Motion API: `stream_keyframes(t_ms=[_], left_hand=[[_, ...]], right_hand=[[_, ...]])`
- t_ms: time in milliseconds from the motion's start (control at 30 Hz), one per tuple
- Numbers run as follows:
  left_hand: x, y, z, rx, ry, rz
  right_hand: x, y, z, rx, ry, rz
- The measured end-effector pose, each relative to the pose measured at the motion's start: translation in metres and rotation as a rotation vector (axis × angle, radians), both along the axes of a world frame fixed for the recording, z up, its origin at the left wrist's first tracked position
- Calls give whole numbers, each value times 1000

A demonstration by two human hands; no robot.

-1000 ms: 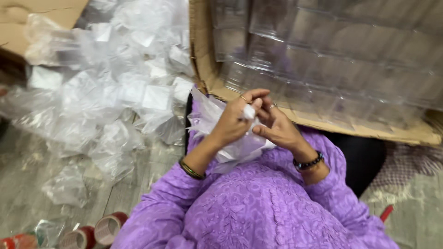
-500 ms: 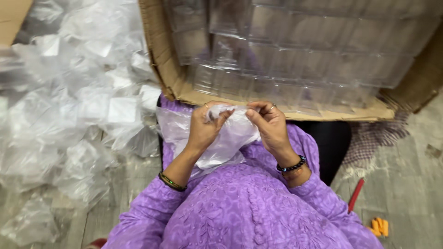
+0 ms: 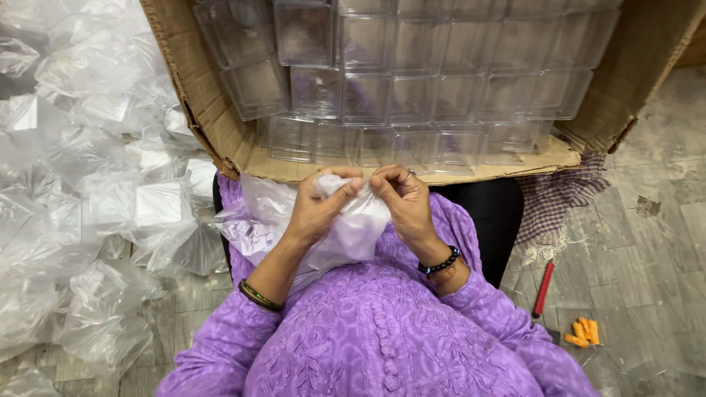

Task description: The person sits on the floor in front of a large cardboard box filled with clear plastic boxes. They take each box, pull a plastic bag over it, twist the bag closed, and place the wrapped box back into the carton, repeating this for box after box.

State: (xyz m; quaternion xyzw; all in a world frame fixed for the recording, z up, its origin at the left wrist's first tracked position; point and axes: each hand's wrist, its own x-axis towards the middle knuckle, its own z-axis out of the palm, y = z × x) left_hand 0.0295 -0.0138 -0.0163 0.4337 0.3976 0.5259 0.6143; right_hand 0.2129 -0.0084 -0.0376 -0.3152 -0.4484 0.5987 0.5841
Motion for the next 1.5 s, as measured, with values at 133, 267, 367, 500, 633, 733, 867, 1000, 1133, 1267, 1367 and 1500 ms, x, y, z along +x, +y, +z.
stream_keyframes(t_ms=[133, 267, 367, 500, 633, 733, 867, 1000, 1133, 1267, 1367, 1500], left_hand=[[4, 4, -24, 49, 107, -36], [11, 5, -36, 95, 141, -85], [15, 1, -33, -75, -58, -228], [18, -8, -26, -274, -289, -372], [23, -12, -35, -284, -387, -439], [27, -10, -52, -458, -418, -370], [11, -1, -68, -378, -472, -557], [-24, 16, -59, -289, -26, -702], [-39, 43, -49, -344, 364, -927], [14, 94, -70, -267, 168, -473], [64, 121, -99, -25, 281, -24], [92, 136, -121, 7, 228, 161]], right_hand=[[7, -3, -6, 15, 174, 81], [17, -2, -15, -227, 309, 189], [26, -2, -19, -372, 434, 234], [38, -10, -20, -312, 359, 250], [46, -21, -20, -424, 292, 106], [48, -24, -22, -338, 253, 173], [66, -18, -26, -222, 286, 247], [119, 4, -23, -274, 34, 182], [147, 22, -24, -374, -142, 437], [137, 59, -26, -76, -941, 74], [108, 89, -40, 332, -1387, -400], [94, 102, -59, 483, -1375, -606]])
